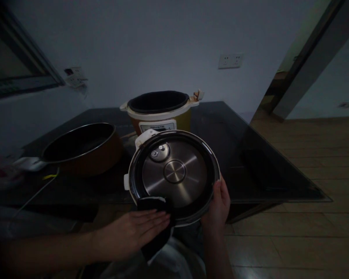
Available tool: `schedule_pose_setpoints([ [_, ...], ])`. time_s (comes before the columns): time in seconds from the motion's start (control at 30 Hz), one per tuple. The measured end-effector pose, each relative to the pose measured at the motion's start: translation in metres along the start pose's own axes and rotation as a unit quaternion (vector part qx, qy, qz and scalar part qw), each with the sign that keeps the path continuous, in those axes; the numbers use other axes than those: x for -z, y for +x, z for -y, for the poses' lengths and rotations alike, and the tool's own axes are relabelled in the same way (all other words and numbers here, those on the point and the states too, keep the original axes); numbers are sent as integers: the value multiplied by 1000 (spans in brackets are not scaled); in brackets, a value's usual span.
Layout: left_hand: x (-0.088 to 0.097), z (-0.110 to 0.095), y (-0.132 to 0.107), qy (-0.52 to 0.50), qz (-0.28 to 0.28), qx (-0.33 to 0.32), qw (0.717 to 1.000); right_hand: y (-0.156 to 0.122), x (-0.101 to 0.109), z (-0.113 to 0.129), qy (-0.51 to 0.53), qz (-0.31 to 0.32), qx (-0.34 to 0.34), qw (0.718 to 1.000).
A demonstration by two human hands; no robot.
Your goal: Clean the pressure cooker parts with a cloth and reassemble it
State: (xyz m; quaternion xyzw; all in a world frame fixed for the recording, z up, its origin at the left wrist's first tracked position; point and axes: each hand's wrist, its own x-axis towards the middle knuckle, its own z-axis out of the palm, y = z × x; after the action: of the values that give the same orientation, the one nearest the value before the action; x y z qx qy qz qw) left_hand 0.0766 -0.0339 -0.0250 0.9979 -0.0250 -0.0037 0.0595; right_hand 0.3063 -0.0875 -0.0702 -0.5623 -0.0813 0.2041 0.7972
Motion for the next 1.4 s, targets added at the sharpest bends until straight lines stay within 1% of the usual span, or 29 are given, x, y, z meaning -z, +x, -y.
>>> schedule_pose_setpoints([
  [0.13, 24, 23, -17, 8, 13, -41, 999, 1, 1, 0, -26, 2, 17, 1000],
  [0.2, 37, 36, -23, 11, 23, -66, 998, 1, 2, -2, -23, 3, 14, 1000],
  [0.33, 65, 65, -30, 14, 26, -91, 995, 3, 4, -8, 1, 9, -3, 1000],
  [0.4, 82, 82, -31, 4, 26, -103, 994, 4, 5, -11, 21, 12, -11, 1000],
  [0.47, 101, 98, -29, -4, 41, -104, 994, 4, 4, -12, 35, 12, -12, 999],
  [0.57, 126, 117, -23, -5, 81, -83, 993, 4, 3, -10, 39, -10, -20, 999],
  [0.6, 131, 121, -21, -7, 90, -80, 993, 3, 2, -8, 38, -16, -23, 999],
  [0.67, 134, 122, -18, -25, 84, -78, 993, 2, 1, -5, 26, -15, -17, 999],
  [0.73, 128, 117, -18, -51, 49, -68, 995, 0, 1, -2, 20, -4, -4, 1000],
  [0.8, 116, 106, -20, -66, 14, -56, 996, -1, 0, 0, 27, 2, -5, 1000],
  [0.83, 109, 99, -21, -66, 8, -54, 996, -1, 0, 0, 34, 2, -12, 999],
  [0.97, 79, 75, -21, -65, 14, -73, 995, 0, 0, 0, 35, 6, -17, 999],
  [1.03, 63, 63, -15, -81, 19, -90, 992, 0, -1, 0, 34, 9, -13, 999],
  [1.13, 38, 43, 1, -119, 27, -103, 987, 0, -2, 1, 39, 12, -11, 999],
  [1.2, 23, 27, 13, -130, 22, -67, 989, -1, -4, 2, 29, 0, -4, 1000],
  [1.27, 12, 13, 24, -137, 25, -14, 990, -2, -4, 4, 9, -9, 10, 1000],
  [1.4, 2, -5, 47, -178, 25, 78, 981, -3, -5, 6, -15, 18, 27, 999],
])
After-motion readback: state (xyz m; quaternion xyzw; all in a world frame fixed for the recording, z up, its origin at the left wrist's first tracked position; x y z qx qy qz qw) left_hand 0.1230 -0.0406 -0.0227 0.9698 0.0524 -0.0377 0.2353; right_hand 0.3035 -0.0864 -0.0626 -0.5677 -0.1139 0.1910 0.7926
